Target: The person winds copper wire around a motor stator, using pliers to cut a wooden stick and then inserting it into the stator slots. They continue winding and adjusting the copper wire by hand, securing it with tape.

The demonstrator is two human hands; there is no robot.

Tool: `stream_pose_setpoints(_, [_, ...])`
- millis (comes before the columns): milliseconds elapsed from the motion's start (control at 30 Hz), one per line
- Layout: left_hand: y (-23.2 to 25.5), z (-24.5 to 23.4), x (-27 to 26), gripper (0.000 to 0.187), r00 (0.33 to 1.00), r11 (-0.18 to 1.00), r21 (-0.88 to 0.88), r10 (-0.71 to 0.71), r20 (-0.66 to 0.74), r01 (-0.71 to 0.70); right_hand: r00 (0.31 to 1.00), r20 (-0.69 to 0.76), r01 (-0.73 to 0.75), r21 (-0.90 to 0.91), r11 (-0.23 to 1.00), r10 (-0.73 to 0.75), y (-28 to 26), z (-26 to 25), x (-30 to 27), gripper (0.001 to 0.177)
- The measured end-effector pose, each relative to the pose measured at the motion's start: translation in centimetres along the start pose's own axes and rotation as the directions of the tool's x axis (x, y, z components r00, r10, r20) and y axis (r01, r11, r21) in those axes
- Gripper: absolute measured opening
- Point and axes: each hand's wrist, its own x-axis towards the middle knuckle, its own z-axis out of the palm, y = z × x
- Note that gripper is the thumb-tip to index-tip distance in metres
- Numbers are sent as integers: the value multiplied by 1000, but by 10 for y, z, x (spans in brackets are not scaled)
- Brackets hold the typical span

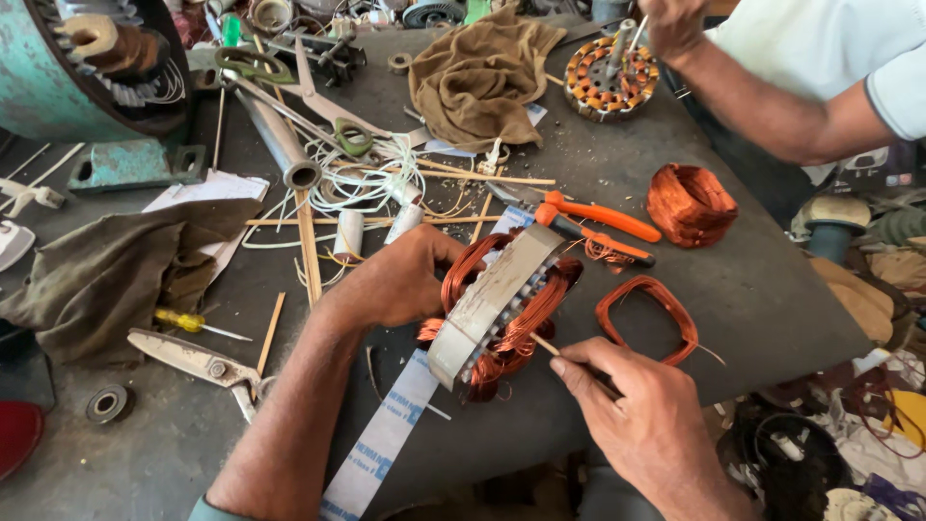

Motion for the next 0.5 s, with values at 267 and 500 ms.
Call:
stream_pose_setpoints(267, [2,0,-2,14,986,986,-38,-159,41,160,981,104,-149,-119,982,161,30,-18,-14,23])
stream_pose_setpoints(500, [-6,1,2,20,1000,1000,-13,16,25,-15,985,64,-163,38,986,161,104,-33,-55,19])
